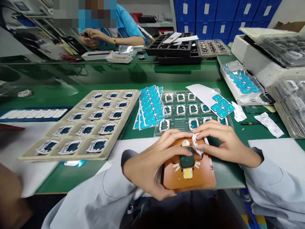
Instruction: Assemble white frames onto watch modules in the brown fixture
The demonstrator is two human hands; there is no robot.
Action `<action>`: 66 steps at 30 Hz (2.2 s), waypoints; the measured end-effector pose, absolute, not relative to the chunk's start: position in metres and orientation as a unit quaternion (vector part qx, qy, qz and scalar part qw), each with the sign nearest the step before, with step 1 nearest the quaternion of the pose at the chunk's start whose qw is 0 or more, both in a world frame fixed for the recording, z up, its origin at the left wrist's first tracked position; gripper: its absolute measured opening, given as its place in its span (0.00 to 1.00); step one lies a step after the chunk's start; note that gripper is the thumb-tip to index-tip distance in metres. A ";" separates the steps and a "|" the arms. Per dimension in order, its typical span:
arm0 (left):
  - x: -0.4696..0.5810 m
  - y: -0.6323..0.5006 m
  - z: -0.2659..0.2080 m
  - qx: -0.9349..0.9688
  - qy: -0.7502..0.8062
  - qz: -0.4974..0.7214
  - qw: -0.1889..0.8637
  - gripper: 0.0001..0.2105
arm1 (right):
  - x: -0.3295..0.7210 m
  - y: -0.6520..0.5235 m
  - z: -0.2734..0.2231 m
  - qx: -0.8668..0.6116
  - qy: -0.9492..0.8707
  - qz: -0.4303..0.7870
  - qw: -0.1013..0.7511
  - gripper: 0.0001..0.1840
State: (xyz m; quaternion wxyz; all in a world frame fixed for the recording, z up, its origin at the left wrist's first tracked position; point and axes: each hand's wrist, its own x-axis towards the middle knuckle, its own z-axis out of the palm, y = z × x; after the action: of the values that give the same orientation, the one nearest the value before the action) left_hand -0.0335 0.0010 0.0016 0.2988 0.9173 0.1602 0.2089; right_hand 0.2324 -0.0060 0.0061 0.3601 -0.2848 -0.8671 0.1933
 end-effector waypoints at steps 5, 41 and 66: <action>-0.031 0.005 -0.005 0.901 0.142 0.272 0.308 0.40 | 0.242 -0.012 0.013 -0.300 -0.872 0.219 0.319 0.17; -0.016 -0.006 -0.013 0.843 0.295 0.379 0.241 0.27 | 0.224 -0.031 0.000 -0.354 -0.855 0.163 0.341 0.10; -0.022 0.004 -0.017 0.881 0.256 0.275 0.288 0.41 | 0.224 -0.027 -0.010 -0.352 -0.845 0.131 0.380 0.21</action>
State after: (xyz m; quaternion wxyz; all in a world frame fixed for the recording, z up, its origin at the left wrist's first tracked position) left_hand -0.0216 0.0041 -0.0169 0.2880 0.8811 0.2555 0.2748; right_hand 0.2240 -0.0272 -0.0102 0.3799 -0.3522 -0.8453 0.1312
